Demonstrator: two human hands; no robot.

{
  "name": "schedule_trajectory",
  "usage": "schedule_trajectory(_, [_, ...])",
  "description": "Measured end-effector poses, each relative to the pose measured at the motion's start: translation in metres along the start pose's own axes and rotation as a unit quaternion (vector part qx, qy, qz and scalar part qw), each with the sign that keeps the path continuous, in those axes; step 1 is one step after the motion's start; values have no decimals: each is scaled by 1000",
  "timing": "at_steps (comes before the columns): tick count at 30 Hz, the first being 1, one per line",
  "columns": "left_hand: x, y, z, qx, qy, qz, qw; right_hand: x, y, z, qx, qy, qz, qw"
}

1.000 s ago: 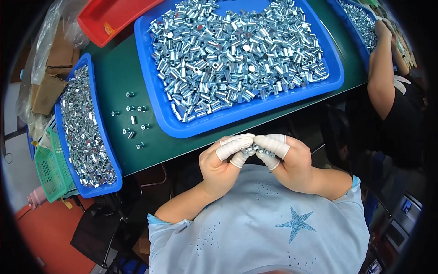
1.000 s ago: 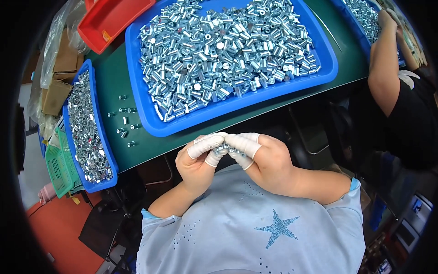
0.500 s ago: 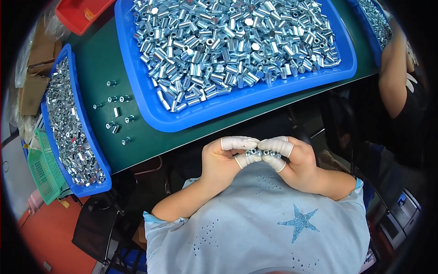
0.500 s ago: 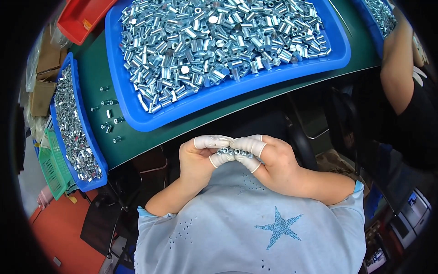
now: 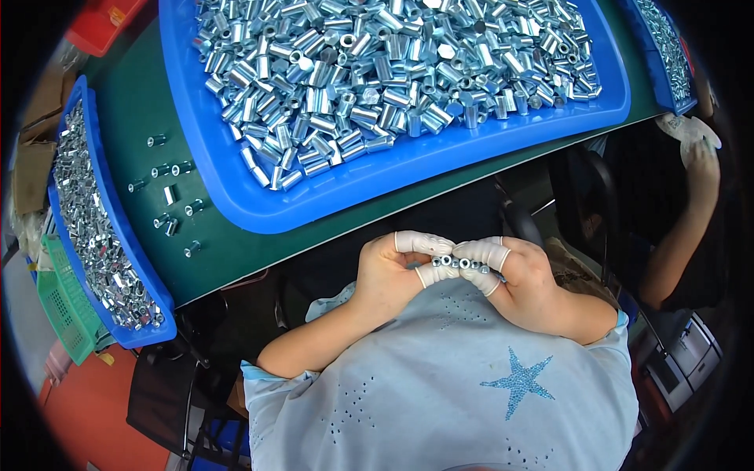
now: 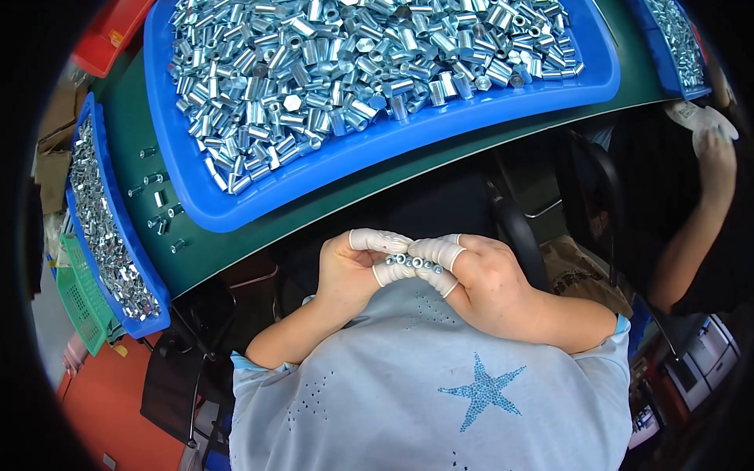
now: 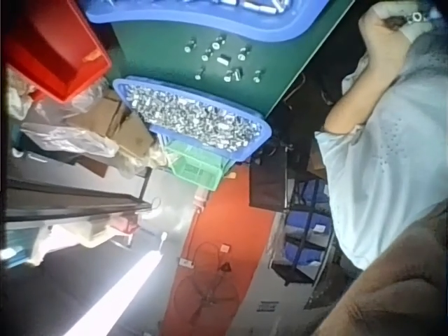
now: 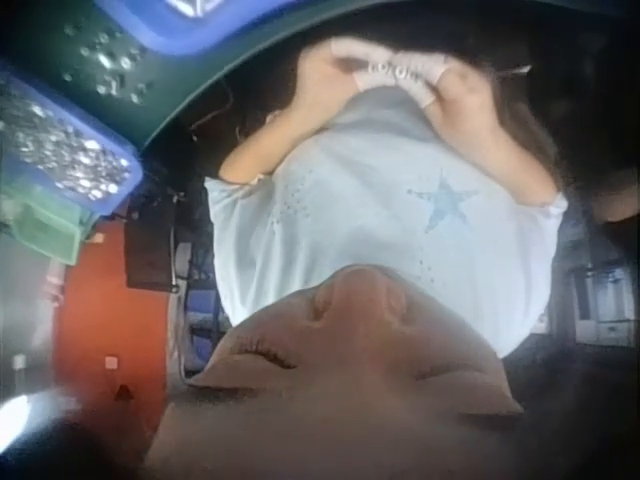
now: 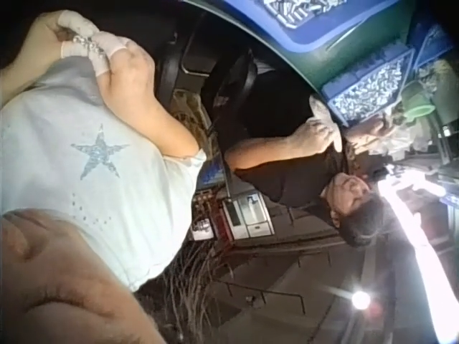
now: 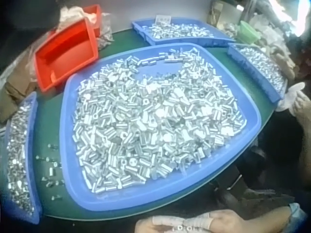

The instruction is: Inspecting and sorting small cylindrical metal bushings into trays at a manual workstation.

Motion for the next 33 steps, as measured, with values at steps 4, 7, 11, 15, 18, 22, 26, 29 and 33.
schedule_trajectory(4, [2,-1,-4,7,14,-2,1000,-3,0,1,0,-18,-10,1000])
schedule_trajectory(7, [2,0,-5,10,14,-9,1000,-3,0,2,5,-25,-13,1000])
schedule_trajectory(11, [2,1,-7,35,0,-8,999,-3,0,1,9,-32,-20,999])
schedule_trajectory(15, [2,2,-9,59,-35,-6,998,-4,0,2,10,-43,-33,998])
schedule_trajectory(18, [2,3,-9,81,-57,-8,995,-4,0,2,9,-47,-40,998])
schedule_trajectory(22, [1,4,-9,91,-47,-4,995,-4,0,3,12,-45,-37,998])
schedule_trajectory(26, [3,3,-11,66,-46,6,997,-5,0,4,12,-40,-37,998])
schedule_trajectory(29, [2,2,-10,67,-47,6,997,-6,1,4,20,-41,-44,998])
schedule_trajectory(33, [2,3,-11,73,-37,7,997,-5,1,5,19,-47,-54,997])
Point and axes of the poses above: each hand's wrist, its own x-axis towards the middle knuckle, its own y-axis out of the back of the hand, z = x × y, the point moved 2 cm from there along x, towards the middle knuckle, and after that the axes turned 15 degrees about y, right-handed, at the moved point
